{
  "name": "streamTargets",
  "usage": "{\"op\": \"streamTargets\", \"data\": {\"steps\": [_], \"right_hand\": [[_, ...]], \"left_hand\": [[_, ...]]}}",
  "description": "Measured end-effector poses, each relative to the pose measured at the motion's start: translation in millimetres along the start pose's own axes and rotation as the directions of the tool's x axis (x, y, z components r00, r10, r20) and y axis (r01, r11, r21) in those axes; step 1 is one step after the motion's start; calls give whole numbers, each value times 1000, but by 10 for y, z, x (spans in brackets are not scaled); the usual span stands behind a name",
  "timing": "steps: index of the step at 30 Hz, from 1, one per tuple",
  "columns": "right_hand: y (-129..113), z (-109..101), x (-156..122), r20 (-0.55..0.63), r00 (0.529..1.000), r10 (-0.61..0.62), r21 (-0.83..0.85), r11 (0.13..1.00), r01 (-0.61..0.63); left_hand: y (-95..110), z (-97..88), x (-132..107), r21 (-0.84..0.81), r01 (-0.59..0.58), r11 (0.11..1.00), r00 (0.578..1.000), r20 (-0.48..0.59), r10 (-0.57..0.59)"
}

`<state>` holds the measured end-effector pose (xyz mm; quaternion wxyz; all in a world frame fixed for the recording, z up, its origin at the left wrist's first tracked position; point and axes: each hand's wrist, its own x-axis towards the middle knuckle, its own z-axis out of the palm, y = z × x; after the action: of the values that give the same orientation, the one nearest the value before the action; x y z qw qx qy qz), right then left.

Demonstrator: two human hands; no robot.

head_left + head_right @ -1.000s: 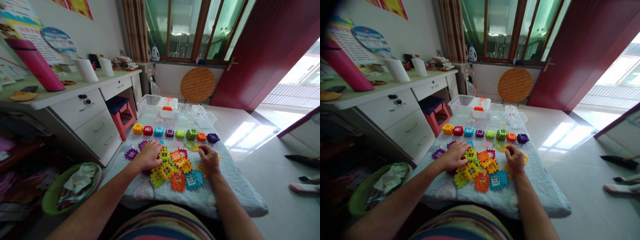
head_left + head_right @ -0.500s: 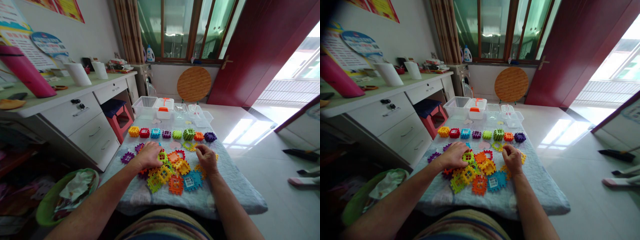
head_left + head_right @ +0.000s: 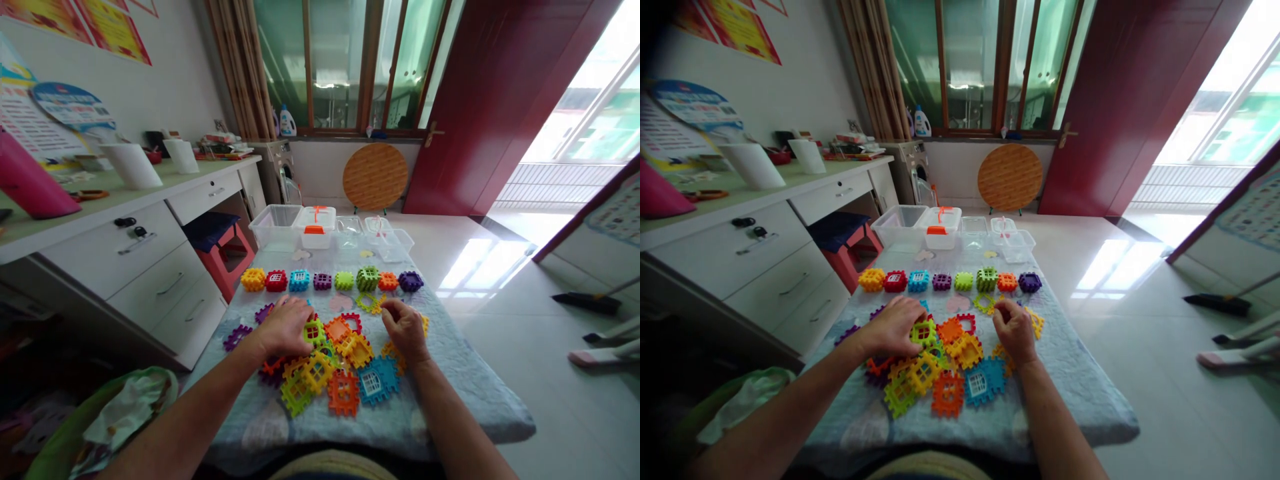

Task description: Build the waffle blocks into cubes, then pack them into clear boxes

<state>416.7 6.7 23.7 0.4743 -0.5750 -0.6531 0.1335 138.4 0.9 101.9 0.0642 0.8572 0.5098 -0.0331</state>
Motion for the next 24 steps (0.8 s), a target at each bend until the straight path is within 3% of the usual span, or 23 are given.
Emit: {"op": "streamTargets", "data": {"steps": [3,6,11,18,24], "right_hand": [[-5,-2,-2,-6,1000,-8,0,1000,8],[-20,-11,-2,-22,1000,-9,-18,1000,9],[-37,-12,0,-19,1000,-4,-9,1000,4],[-2,-1,-11,-21,1000,10,3,1000,-10],[10,1,-13,-14,1000,15,24,1000,-15]], "left_hand": [[-33,-10,23,-17,-36,999,999,-19,36],[-64,-101,104,-54,-85,995,992,-103,79],[-58,-335,553,-38,-126,991,971,-209,116],[-52,-265,1400,25,-96,995,991,-91,98],[-92,-156,1695,30,-85,996,996,-15,86]]}}
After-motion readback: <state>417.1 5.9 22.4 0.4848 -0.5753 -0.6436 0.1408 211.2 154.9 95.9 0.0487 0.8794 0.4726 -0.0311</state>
